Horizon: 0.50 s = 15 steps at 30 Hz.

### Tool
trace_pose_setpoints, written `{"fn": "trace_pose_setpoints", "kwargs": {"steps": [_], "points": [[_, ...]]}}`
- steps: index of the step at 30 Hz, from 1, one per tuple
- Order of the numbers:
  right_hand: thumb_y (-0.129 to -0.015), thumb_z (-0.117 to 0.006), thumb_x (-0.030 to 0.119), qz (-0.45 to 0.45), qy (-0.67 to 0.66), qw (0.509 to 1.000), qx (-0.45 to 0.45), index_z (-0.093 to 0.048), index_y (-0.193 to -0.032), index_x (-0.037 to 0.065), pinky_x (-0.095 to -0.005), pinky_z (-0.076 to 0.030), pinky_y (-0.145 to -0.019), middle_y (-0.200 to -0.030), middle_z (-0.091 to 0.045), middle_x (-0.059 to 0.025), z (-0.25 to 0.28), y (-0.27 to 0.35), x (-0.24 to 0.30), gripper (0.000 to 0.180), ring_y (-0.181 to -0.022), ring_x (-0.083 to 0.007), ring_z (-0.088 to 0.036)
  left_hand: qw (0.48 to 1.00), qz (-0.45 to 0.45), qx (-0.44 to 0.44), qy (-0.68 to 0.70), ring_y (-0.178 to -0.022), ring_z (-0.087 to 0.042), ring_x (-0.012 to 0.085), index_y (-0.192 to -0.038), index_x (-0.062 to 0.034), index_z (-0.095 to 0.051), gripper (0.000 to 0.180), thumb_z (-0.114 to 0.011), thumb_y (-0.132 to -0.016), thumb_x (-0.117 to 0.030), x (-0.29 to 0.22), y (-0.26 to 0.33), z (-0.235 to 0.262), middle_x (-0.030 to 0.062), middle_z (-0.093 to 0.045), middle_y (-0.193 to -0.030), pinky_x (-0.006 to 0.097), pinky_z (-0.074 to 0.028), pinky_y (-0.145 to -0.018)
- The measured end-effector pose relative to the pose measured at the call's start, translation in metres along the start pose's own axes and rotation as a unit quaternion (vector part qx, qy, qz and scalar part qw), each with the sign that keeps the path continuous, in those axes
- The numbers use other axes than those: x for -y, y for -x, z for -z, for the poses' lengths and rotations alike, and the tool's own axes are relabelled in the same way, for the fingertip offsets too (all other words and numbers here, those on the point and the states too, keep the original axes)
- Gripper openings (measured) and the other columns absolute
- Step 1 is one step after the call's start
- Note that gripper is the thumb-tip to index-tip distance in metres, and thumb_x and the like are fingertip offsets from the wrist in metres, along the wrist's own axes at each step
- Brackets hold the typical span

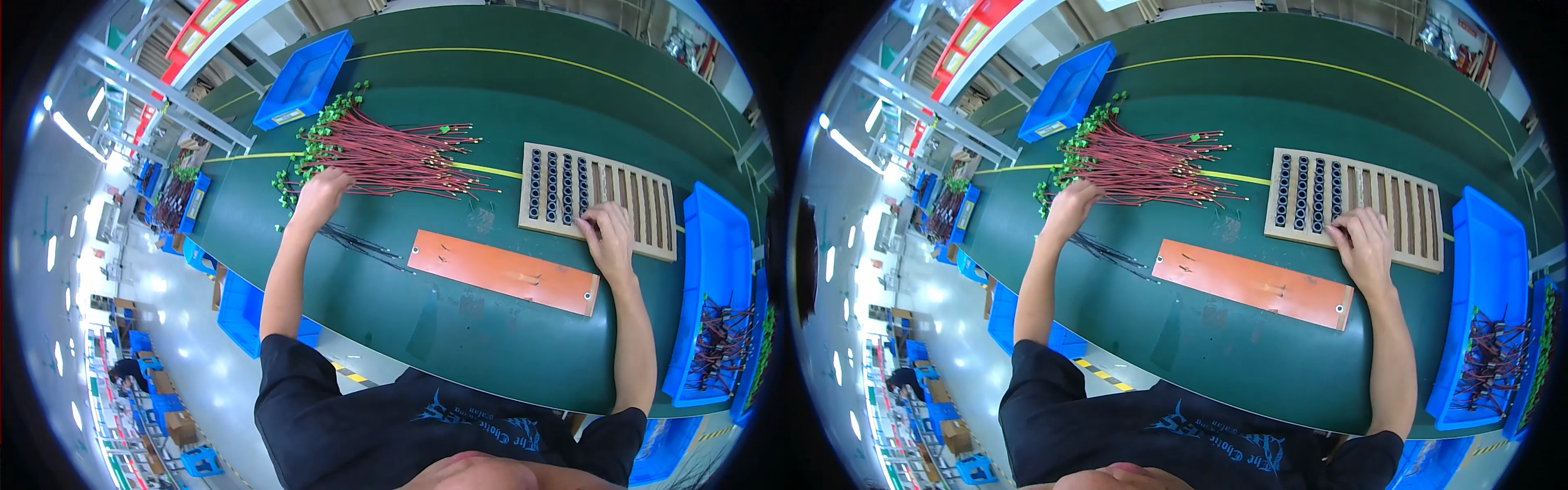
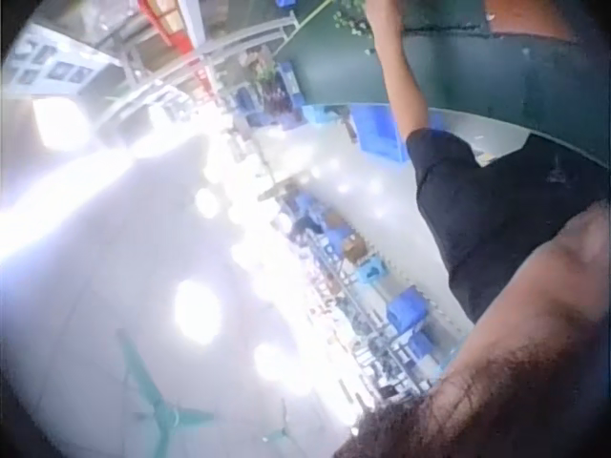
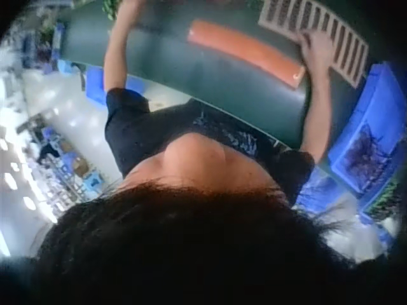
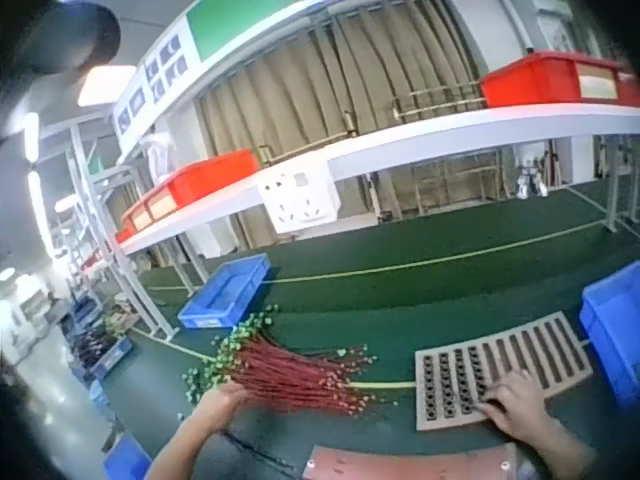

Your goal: The person assembles wire harnesses by hand at a workbench. They pick up red and black wires, insert them into a black cylindrical connector, and place the finished assembly into a blue bin. The process is repeated multiple times throughout the clip.

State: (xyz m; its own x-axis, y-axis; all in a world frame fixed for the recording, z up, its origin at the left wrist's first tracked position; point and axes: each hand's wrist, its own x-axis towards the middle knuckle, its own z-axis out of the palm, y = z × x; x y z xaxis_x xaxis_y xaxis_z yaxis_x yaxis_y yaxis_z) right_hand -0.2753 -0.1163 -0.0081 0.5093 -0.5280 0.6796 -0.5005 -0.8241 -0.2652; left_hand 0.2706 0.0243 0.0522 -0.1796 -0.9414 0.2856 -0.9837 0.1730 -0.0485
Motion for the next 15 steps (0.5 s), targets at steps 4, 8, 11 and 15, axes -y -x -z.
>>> {"fn": "trace_pose_setpoints", "kwargs": {"steps": [4, 8, 11, 15], "points": [[-0.092, -0.070, -0.004, -0.089, -0.109, 0.988, -0.070, -0.063, -0.102, -0.001, -0.0320, -0.050, -0.068, -0.099, -0.062, -0.0120, -0.001, 0.006, -0.006, 0.013, -0.080, -0.0209, -0.061, 0.998, -0.036, 0.038, -0.036, -0.091, -0.066, 0.0307, -0.104, -0.0067, -0.069, 0.024, -0.068, -0.081, -0.003, 0.004, 0.019, -0.009, 0.0095, -0.067, -0.091, 0.043, -0.055, -0.078], [-0.093, -0.069, -0.004, -0.101, -0.126, 0.983, -0.088, -0.062, -0.104, -0.001, -0.0298, -0.050, -0.068, -0.102, -0.062, -0.0109, -0.005, 0.007, -0.010, 0.013, -0.078, -0.0178, -0.059, 0.993, -0.081, 0.034, -0.083, -0.095, -0.066, 0.0288, -0.110, -0.0058, -0.065, 0.033, -0.067, -0.077, -0.001, 0.009, 0.015, -0.020, 0.0088, -0.067, -0.095, 0.041, -0.055, -0.082], [-0.094, -0.069, -0.004, -0.102, -0.123, 0.984, -0.074, -0.063, -0.104, -0.001, -0.0290, -0.050, -0.068, -0.103, -0.062, -0.0106, -0.005, 0.007, -0.009, 0.012, -0.078, -0.0171, -0.059, 0.994, -0.077, 0.050, -0.062, -0.096, -0.066, 0.0305, -0.108, -0.0058, -0.067, 0.032, -0.065, -0.077, 0.001, 0.013, 0.008, -0.019, 0.0102, -0.066, -0.097, 0.043, -0.056, -0.082], [-0.095, -0.069, -0.002, -0.124, -0.132, 0.981, -0.073, -0.063, -0.104, 0.000, -0.0255, -0.048, -0.068, -0.106, -0.061, -0.0084, -0.005, 0.009, -0.012, 0.010, -0.078, -0.0129, -0.057, 0.996, -0.007, 0.085, -0.008, -0.095, -0.068, 0.0341, -0.104, -0.0060, -0.072, 0.026, -0.068, -0.080, 0.002, 0.035, 0.007, 0.020, 0.0113, -0.066, -0.105, 0.045, -0.056, -0.081]]}}
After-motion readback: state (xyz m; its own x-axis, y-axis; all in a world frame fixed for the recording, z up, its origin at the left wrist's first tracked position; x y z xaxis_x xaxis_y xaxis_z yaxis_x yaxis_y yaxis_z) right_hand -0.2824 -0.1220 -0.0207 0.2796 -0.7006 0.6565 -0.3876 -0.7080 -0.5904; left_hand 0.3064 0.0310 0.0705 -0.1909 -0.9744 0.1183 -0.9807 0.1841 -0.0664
